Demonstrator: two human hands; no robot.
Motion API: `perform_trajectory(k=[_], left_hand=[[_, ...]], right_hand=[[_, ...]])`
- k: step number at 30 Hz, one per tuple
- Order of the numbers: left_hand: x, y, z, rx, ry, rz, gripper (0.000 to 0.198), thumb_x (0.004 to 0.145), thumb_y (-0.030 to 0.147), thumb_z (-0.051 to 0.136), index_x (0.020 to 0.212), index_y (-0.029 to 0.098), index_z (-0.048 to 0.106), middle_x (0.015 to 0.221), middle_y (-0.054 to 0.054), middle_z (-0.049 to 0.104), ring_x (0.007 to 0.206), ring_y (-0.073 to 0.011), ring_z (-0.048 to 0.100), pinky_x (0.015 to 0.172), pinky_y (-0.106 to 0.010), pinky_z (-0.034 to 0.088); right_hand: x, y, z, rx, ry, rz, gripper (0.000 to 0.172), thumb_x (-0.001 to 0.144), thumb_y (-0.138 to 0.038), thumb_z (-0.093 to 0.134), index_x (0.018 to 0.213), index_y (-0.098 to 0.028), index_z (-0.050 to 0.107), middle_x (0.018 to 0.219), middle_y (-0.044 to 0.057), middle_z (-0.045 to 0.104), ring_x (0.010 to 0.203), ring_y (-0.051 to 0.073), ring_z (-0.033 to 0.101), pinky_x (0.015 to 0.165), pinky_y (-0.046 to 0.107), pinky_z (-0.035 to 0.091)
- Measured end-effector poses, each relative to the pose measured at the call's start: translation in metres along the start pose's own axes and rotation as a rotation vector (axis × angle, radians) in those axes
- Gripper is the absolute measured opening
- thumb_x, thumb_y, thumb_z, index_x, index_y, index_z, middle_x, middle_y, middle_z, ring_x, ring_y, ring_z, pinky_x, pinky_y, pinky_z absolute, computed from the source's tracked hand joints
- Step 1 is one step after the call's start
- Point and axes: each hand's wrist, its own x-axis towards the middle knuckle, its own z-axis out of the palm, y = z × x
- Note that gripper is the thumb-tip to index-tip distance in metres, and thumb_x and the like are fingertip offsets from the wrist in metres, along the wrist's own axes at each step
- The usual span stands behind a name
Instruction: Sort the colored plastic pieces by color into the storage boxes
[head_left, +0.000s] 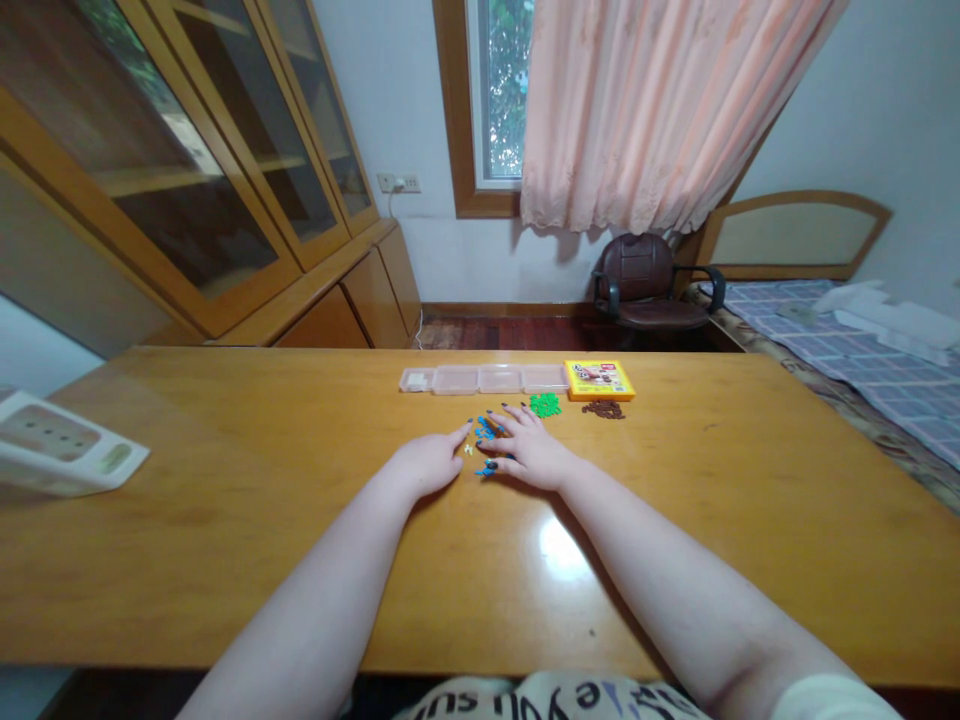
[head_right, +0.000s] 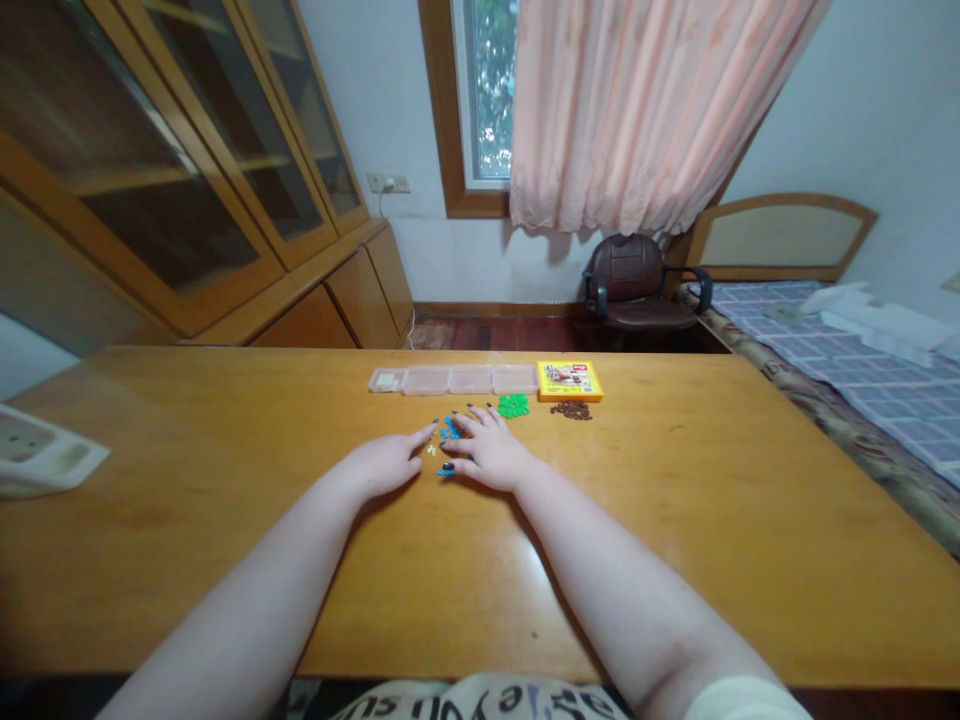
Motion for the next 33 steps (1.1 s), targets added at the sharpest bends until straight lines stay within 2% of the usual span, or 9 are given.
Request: perform_trajectory(k=[3,8,11,14,19,24,28,33], left_hand=[[0.001,-0.001,-0.001,-0.006,0.01,-0.002,0.06,0.084,0.027,0.039,0.143,0.027,0.03,0.128,-0.011,0.057,0.109,-0.0263,0.059,0.089,-0.037,0.045],[-0.007,0.0,-0.007,0.011,0.043,0.036,0.047,0.082,0.024,0.039,0.127,0.029,0.054,0.12,-0.007,0.063,0.104,-0.0246,0.061,0.087,-0.034,0.046],[-0.015,0.005,-0.013,0.024,0.076,0.145,0.041,0.082,0.024,0.04,0.115,0.034,0.063,0.111,-0.003,0.068,0.098,-0.0243,0.063,0.083,-0.034,0.047],[-0.023,0.012,-0.018,0.023,0.014,0.233,0.038,0.08,0.024,0.042,0.107,0.036,0.067,0.101,-0.002,0.07,0.09,-0.0239,0.064,0.077,-0.033,0.048],[-0.037,0.026,-0.018,0.045,-0.011,0.207,0.041,0.082,0.024,0.04,0.116,0.034,0.061,0.105,-0.005,0.069,0.09,-0.0254,0.065,0.076,-0.035,0.049],[-0.046,0.035,-0.011,0.065,-0.111,0.108,0.045,0.082,0.03,0.041,0.123,0.028,0.057,0.104,-0.012,0.069,0.089,-0.0296,0.065,0.074,-0.039,0.05],[-0.038,0.034,-0.003,0.054,-0.101,0.082,0.05,0.082,0.031,0.04,0.131,0.025,0.049,0.109,-0.014,0.067,0.093,-0.0306,0.065,0.077,-0.04,0.05],[-0.027,0.029,0.002,0.057,-0.038,0.05,0.053,0.083,0.027,0.038,0.135,0.02,0.044,0.112,-0.016,0.065,0.095,-0.0297,0.064,0.079,-0.04,0.05]], right_hand=[[0.001,0.005,0.003,-0.007,0.041,0.031,0.039,0.09,-0.048,0.044,0.122,-0.031,0.06,0.143,0.008,0.038,0.133,0.032,0.025,0.107,0.058,0.014],[0.002,0.015,0.005,0.046,0.158,0.076,0.03,0.091,-0.038,0.046,0.106,-0.024,0.069,0.128,0.009,0.054,0.126,0.028,0.035,0.106,0.054,0.02],[0.001,0.016,0.003,0.107,0.179,0.009,0.026,0.09,-0.032,0.048,0.1,-0.025,0.071,0.123,0.006,0.058,0.123,0.026,0.039,0.105,0.05,0.025],[0.0,0.014,0.002,0.156,0.154,-0.082,0.023,0.088,-0.034,0.052,0.095,-0.026,0.072,0.121,0.004,0.06,0.122,0.025,0.04,0.105,0.049,0.026],[-0.001,0.012,0.003,0.172,0.117,-0.138,0.023,0.087,-0.037,0.053,0.092,-0.026,0.073,0.124,0.001,0.059,0.123,0.025,0.04,0.106,0.047,0.024],[0.001,0.013,0.001,0.142,0.09,-0.115,0.027,0.09,-0.038,0.049,0.092,-0.025,0.073,0.125,0.002,0.058,0.124,0.025,0.04,0.106,0.048,0.023],[0.001,0.012,0.0,0.116,0.146,-0.047,0.031,0.092,-0.037,0.045,0.086,-0.023,0.073,0.12,0.004,0.062,0.122,0.025,0.042,0.106,0.05,0.022],[0.001,0.014,0.002,0.112,0.216,-0.009,0.028,0.092,-0.033,0.046,0.09,-0.023,0.072,0.117,0.004,0.063,0.118,0.024,0.045,0.105,0.049,0.023]])
